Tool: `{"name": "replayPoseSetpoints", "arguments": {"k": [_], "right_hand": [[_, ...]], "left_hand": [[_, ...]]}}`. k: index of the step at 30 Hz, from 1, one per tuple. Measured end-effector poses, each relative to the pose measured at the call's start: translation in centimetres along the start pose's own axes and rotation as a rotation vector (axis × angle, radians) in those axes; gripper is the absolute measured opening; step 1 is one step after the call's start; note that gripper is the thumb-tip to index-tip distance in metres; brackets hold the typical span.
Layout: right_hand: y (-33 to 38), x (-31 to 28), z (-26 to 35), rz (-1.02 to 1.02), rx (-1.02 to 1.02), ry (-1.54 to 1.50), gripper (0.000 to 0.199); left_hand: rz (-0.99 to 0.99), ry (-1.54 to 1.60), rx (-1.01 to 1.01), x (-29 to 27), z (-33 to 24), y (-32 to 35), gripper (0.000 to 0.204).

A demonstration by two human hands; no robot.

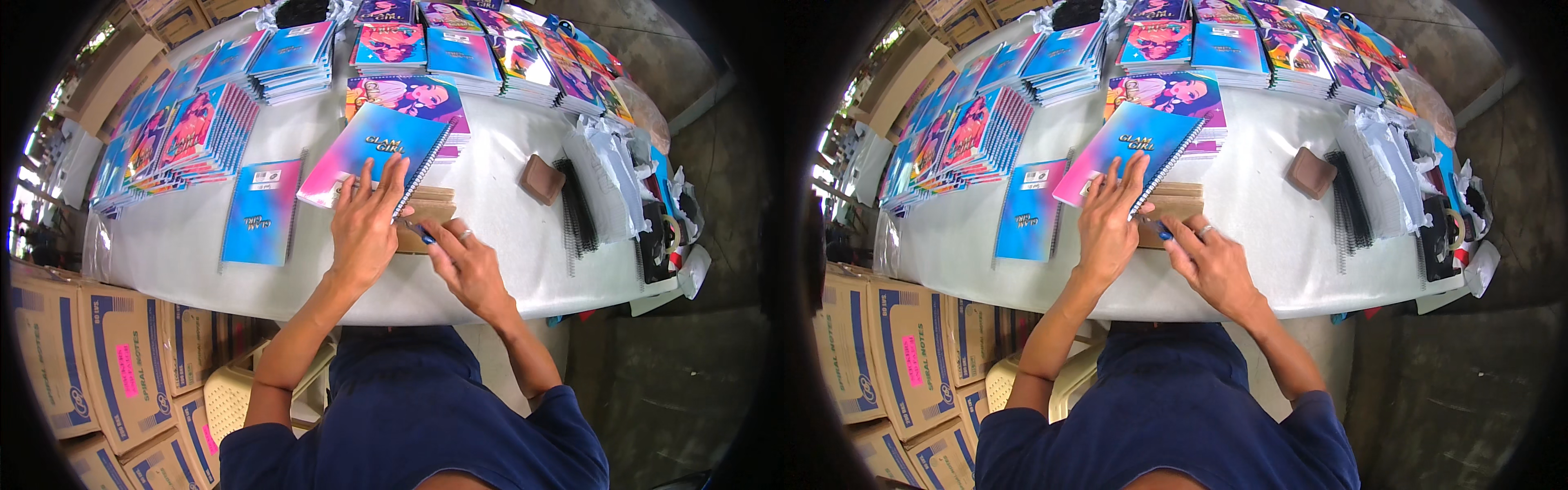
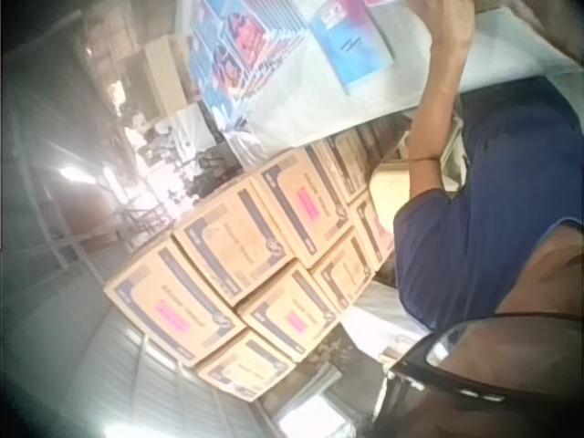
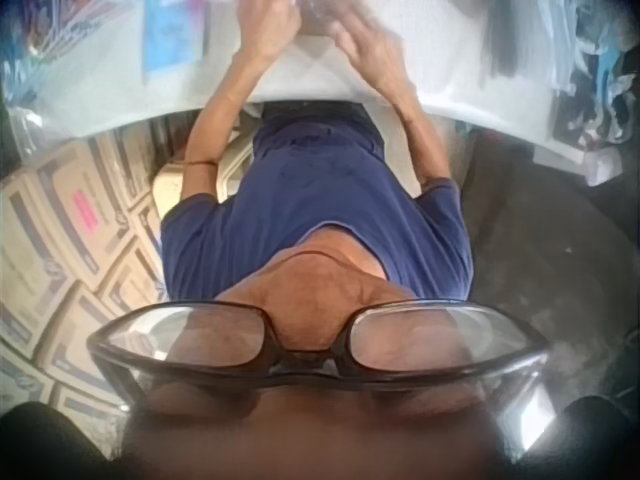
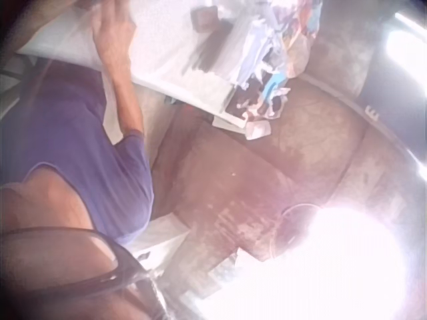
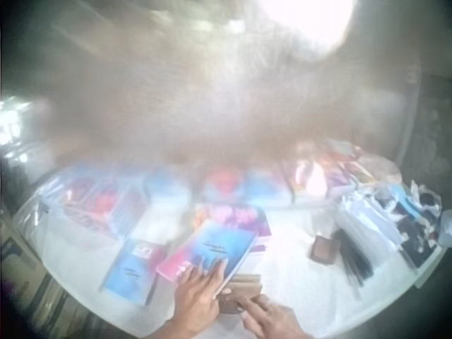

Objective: The person places a spiral binding onto a wooden jig, slides the pages and cover of a notebook onto the spiral, and then repeats the process for multiple notebooks.

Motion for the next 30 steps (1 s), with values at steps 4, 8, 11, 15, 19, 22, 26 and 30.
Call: {"name": "replayPoseSetpoints", "arguments": {"k": [4, 8, 11, 15, 19, 22, 26, 30], "right_hand": [[-1.7, -2.1, 0.0, 0.311, 0.176, -0.430, 0.028], [-3.3, -4.7, -0.8, -0.031, 0.016, -0.317, 0.026], [-3.7, -5.7, -5.1, -0.201, 0.171, 0.035, 0.030], [-2.2, -4.2, -14.0, -0.189, 0.169, 0.454, 0.032], [-3.7, -3.7, -15.6, -0.325, -0.082, 0.536, 0.029], [-8.8, -4.6, -14.1, -0.424, 0.058, 0.097, 0.029], [-16.8, -4.2, -15.2, -0.315, 0.351, -0.187, 0.052], [-19.3, -5.0, -15.0, -0.158, 0.414, -0.281, 0.034]], "left_hand": [[-0.040, -0.038, 0.031, -0.8, 0.8, 0.3, 0.069], [-0.210, -0.105, 0.044, -6.4, 3.5, -1.2, 0.064], [-0.405, -0.128, 0.026, -11.0, 6.1, -1.5, 0.059], [-0.179, -0.226, -0.104, -11.5, 9.2, 2.5, 0.066], [0.374, -0.119, -0.263, -7.6, 14.5, 9.7, 0.075], [0.607, -0.038, -0.330, -7.7, 15.2, 10.7, 0.080], [0.501, 0.056, -0.383, -8.1, 15.5, 8.8, 0.080], [0.171, 0.106, -0.338, -7.7, 14.9, 6.8, 0.070]]}}
Point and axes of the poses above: each hand's wrist, its own y-axis away from the middle knuckle, its own x-axis out of the palm, z = x × y, the point moved 2 cm from there along -y, towards the middle knuckle
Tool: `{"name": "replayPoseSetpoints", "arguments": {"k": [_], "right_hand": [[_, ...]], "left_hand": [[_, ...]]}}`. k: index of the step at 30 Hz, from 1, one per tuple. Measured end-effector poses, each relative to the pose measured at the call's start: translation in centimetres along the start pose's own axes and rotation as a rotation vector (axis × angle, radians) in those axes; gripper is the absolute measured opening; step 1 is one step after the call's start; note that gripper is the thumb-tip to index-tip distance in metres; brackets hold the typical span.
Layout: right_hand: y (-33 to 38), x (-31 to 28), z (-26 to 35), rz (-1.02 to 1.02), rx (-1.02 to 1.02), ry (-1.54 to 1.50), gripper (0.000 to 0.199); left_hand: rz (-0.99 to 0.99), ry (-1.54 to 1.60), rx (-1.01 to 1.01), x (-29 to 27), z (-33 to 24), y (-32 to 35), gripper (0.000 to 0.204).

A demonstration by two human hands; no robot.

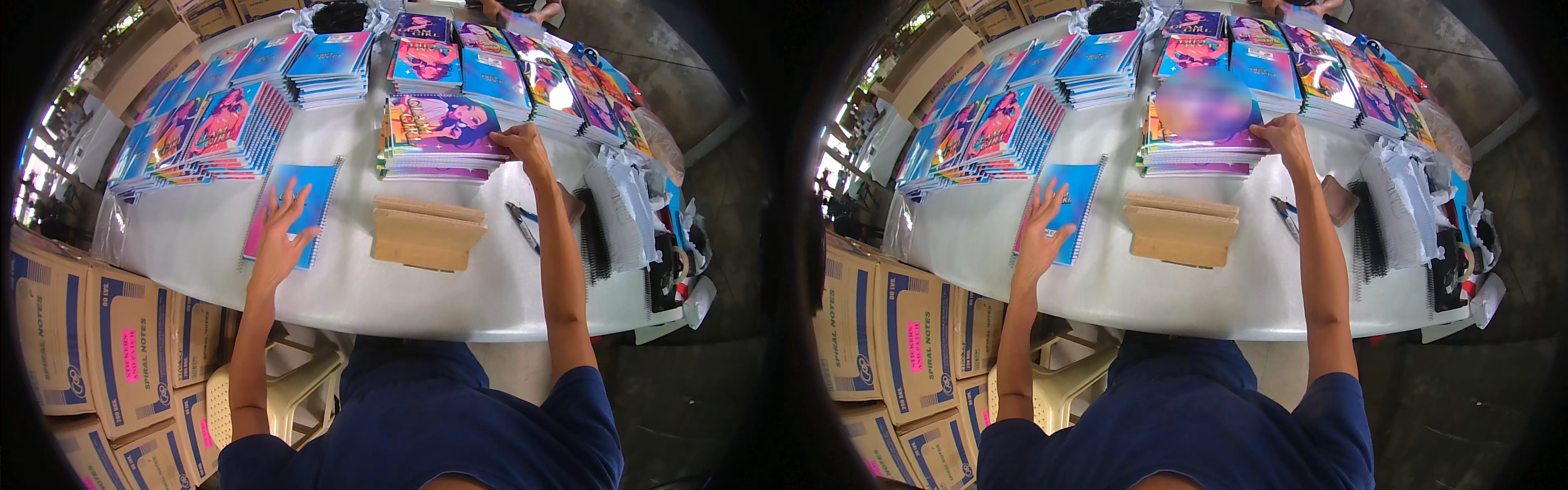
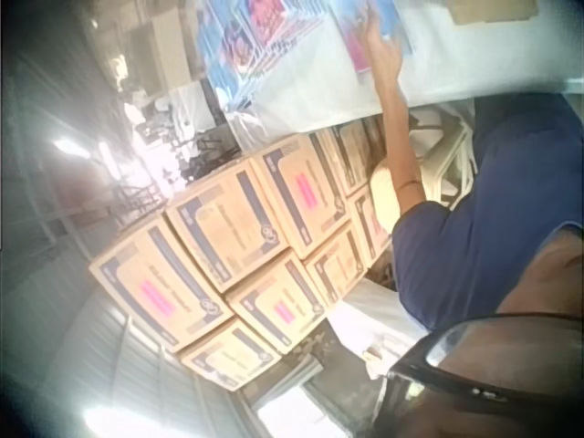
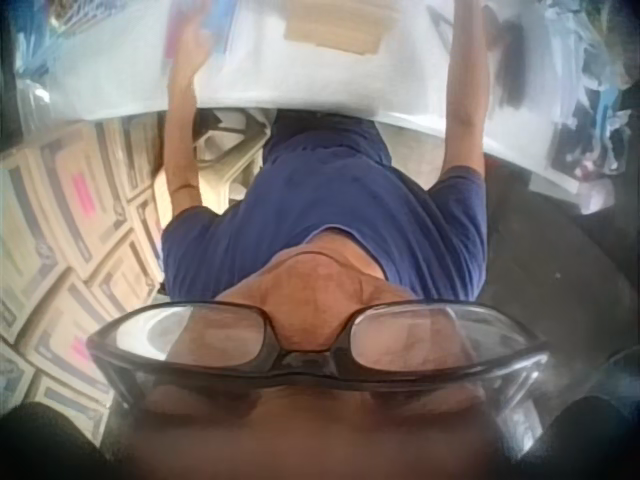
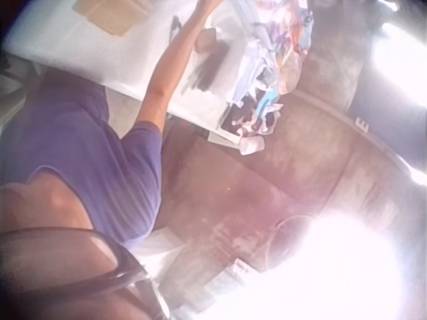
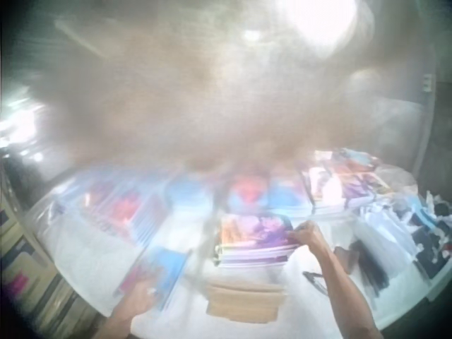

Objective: The person places a spiral binding onto a wooden jig, slides the pages and cover of a notebook onto the spiral, and then repeats the process for multiple notebooks.

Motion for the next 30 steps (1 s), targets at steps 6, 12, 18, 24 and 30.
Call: {"name": "replayPoseSetpoints", "arguments": {"k": [6, 12, 18, 24, 30], "right_hand": [[-0.5, -0.3, -0.2, -0.132, -0.068, 0.343, 0.025], [0.2, -1.3, 0.9, -0.259, -0.175, 0.320, 0.020], [10.9, -0.6, 6.2, -0.161, -0.392, -0.452, 0.013], [18.3, 0.4, 1.1, -0.093, -0.398, -0.656, 0.022], [19.1, 2.8, -1.8, 0.064, -0.236, -0.149, 0.044]], "left_hand": [[-0.088, 0.075, 0.086, 3.1, -4.3, -6.0, 0.062], [-0.087, 0.280, 0.079, 6.2, -5.3, -12.2, 0.067], [-0.144, 0.909, -0.078, 5.8, -6.2, -14.4, 0.065], [0.259, 0.912, -0.019, 3.0, -8.8, -8.4, 0.037], [0.223, 0.996, -0.050, 7.9, -6.4, -4.9, 0.063]]}}
Point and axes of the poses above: each hand's wrist, its own y-axis away from the middle knuckle, its own x-axis out of the palm, z = x × y, the point moved 2 cm from there along -y, towards the middle knuckle
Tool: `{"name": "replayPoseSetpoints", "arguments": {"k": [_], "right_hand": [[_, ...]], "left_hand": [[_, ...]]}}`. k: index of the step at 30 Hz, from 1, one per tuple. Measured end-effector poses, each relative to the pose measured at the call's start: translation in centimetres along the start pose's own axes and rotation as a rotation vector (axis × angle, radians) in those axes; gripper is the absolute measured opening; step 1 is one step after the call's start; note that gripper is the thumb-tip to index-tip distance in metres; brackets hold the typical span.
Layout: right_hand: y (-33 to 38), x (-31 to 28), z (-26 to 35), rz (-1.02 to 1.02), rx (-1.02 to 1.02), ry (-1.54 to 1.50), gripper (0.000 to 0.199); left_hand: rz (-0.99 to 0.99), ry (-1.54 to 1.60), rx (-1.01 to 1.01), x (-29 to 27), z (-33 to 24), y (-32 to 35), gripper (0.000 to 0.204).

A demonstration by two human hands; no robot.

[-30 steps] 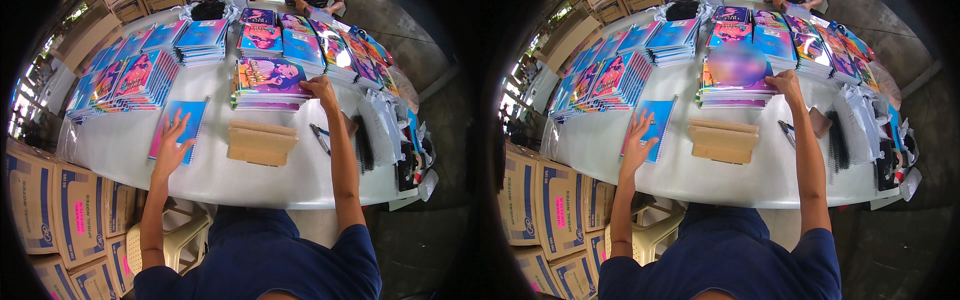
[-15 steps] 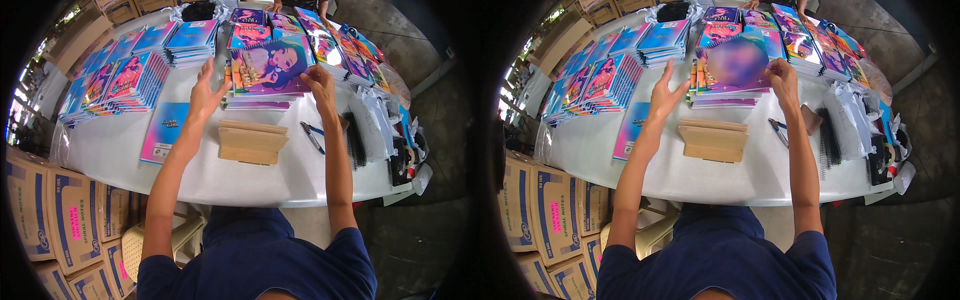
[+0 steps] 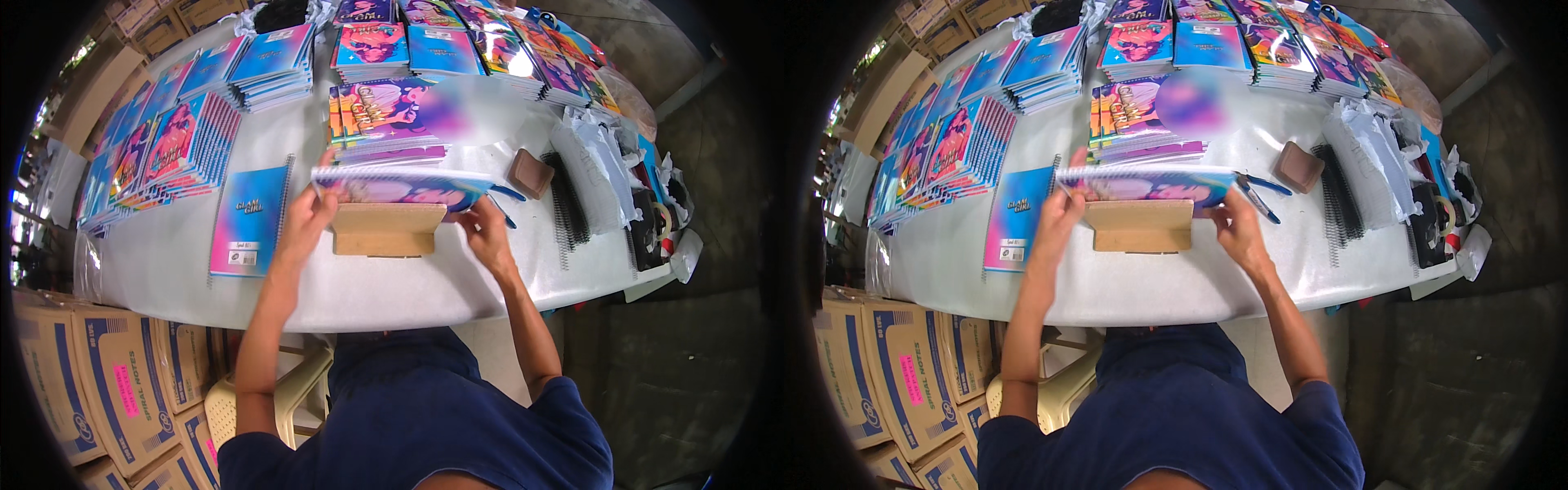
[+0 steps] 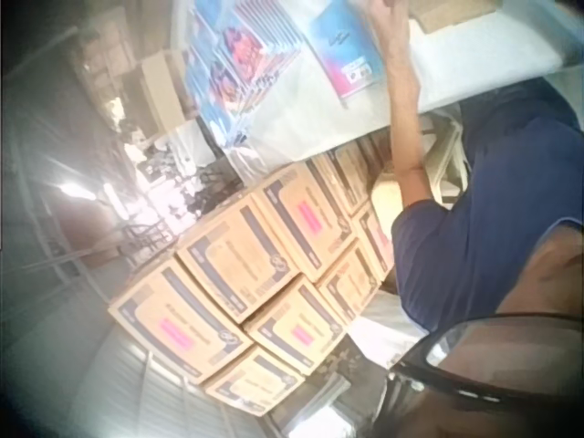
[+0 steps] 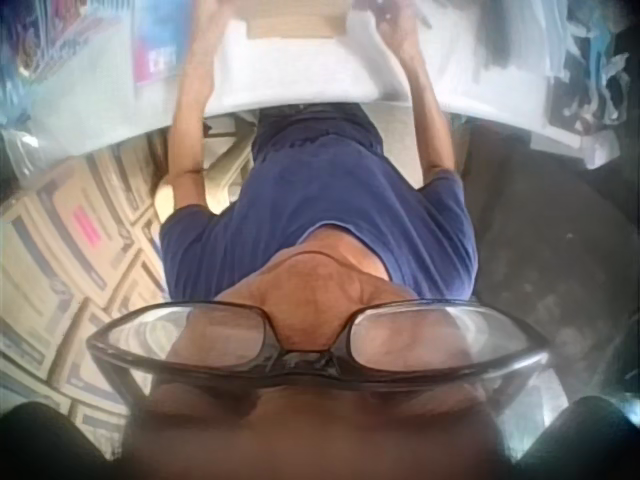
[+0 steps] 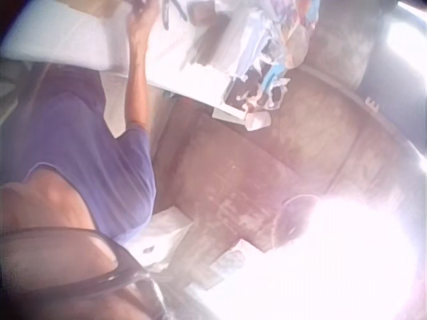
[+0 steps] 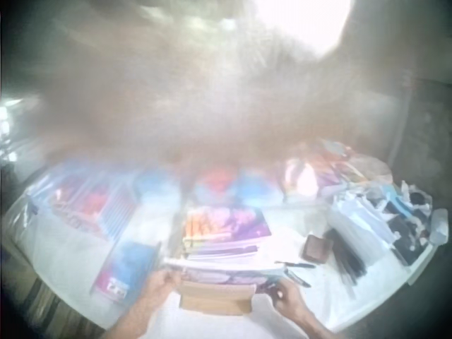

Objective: The person places a spiral binding onto a wooden jig, slides the pages and cover of a notebook onto the spiral, and then repeats the process for multiple notebooks.

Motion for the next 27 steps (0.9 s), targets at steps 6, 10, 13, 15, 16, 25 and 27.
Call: {"name": "replayPoseSetpoints", "arguments": {"k": [6, 10, 13, 15, 16, 25, 27], "right_hand": [[1.1, -0.3, -0.5, 0.133, 0.026, 0.324, 0.067], [-2.8, -11.2, -6.7, -0.440, -0.104, 0.841, 0.055], [-3.9, -12.1, -7.9, -0.418, 0.212, 1.126, 0.045], [-4.3, -11.3, -8.8, -0.307, 0.212, 1.120, 0.044], [-4.0, -10.7, -9.2, -0.351, 0.021, 1.031, 0.043], [-7.4, -18.8, -12.5, -0.523, 0.287, 1.172, 0.013], [-6.9, -18.5, -11.7, -0.544, 0.243, 1.173, 0.013]], "left_hand": [[-0.113, 0.031, 0.140, 1.0, 4.7, 0.8, 0.100], [-0.254, -0.058, 0.172, -1.2, 2.2, 0.4, 0.109], [-0.333, -0.109, 0.208, -2.8, 0.3, 0.7, 0.100], [-0.375, -0.113, 0.205, -2.8, -0.8, 1.1, 0.101], [-0.395, -0.117, 0.199, -2.7, -1.1, 1.3, 0.102], [-0.403, -0.247, 0.305, -2.0, -3.5, 1.2, 0.083], [-0.426, -0.283, 0.332, -2.2, -3.9, 1.7, 0.081]]}}
Point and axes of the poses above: each hand's wrist, its own y-axis away from the middle knuckle, its own x-axis out of the palm, z = x × y, the point moved 2 cm from there along -y, towards the middle knuckle
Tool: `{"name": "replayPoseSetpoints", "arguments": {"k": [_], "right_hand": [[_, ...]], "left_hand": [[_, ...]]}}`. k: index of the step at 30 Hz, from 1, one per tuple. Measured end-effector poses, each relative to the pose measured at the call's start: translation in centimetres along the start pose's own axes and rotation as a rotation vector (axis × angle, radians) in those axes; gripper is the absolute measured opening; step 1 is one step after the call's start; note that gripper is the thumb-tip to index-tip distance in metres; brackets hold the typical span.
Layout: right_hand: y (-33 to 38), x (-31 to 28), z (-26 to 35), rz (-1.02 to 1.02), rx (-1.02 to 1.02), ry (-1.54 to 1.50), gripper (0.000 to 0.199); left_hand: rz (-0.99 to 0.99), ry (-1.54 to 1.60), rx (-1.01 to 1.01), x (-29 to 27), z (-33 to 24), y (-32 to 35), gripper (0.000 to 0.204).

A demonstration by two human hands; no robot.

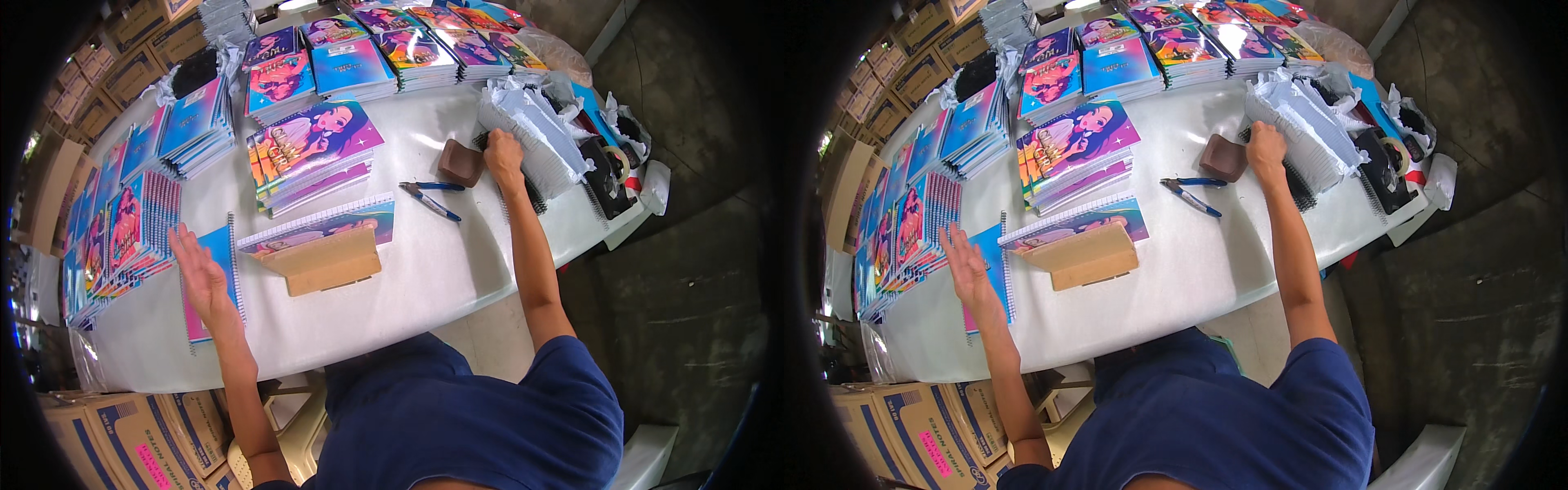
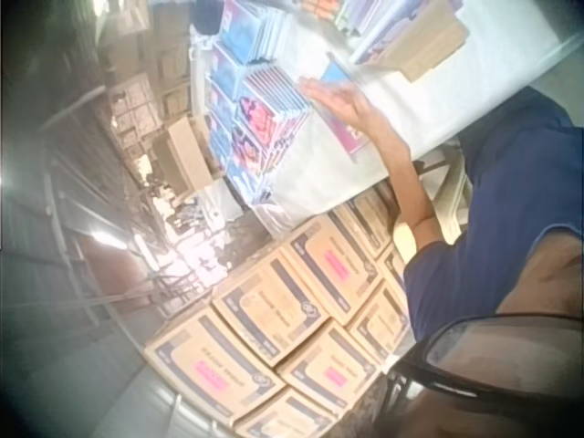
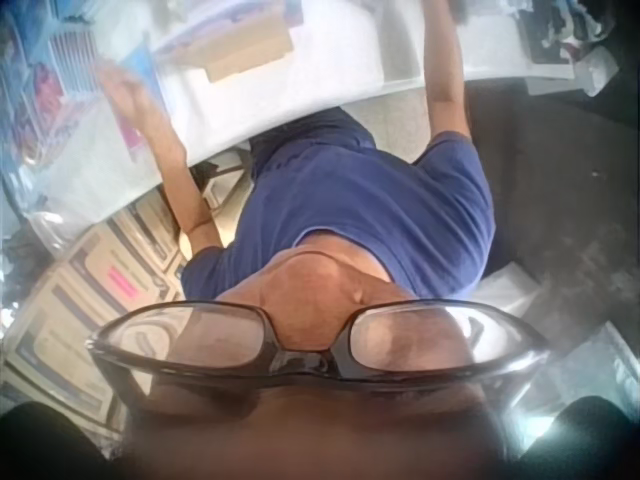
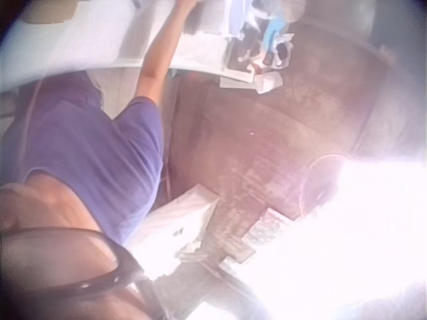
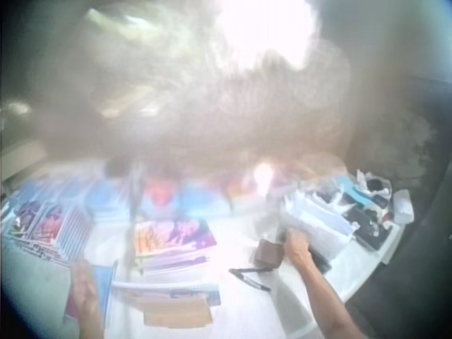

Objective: The person places a spiral binding onto a wooden jig, slides the pages and cover of a notebook onto the spiral, and then repeats the process for multiple notebooks.

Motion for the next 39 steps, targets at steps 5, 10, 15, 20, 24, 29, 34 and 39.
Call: {"name": "replayPoseSetpoints", "arguments": {"k": [5, 10, 15, 20, 24, 29, 34, 39], "right_hand": [[3.4, -0.9, 0.0, 0.128, -0.055, 0.101, 0.012], [3.0, -1.6, -1.7, 0.180, -0.159, 0.095, 0.013], [2.6, -5.1, -1.2, 0.022, -0.171, -0.235, 0.019], [1.9, -6.4, 1.1, 0.089, -0.313, -0.394, 0.030], [1.8, -4.0, 1.4, 0.054, -0.215, -0.337, 0.031], [2.0, -4.9, 2.5, -0.172, -0.410, -0.345, 0.031], [5.8, -12.3, 11.1, 0.067, -0.537, -0.773, 0.025], [8.4, -13.7, 14.0, 0.396, -0.466, -1.102, 0.018]], "left_hand": [[-0.001, -0.013, 0.065, 0.4, -1.7, -0.1, 0.073], [0.041, -0.085, 0.167, 3.3, -4.7, -0.4, 0.066], [0.117, -0.264, 0.250, 5.8, -7.0, -0.4, 0.062], [0.360, -0.590, 0.379, 10.1, -7.3, -1.1, 0.066], [0.469, -0.700, 0.424, 13.5, -6.9, -0.9, 0.069], [0.495, -0.816, 0.442, 14.9, -6.8, -0.5, 0.070], [0.578, -1.005, 0.457, 15.7, -5.7, -0.5, 0.055], [0.614, -0.900, 0.367, 15.8, -5.4, -0.2, 0.046]]}}
Point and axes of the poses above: each hand's wrist, its own y-axis away from the middle knuckle, its own x-axis out of the palm, z = x × y, the point moved 2 cm from there along -y, towards the middle knuckle
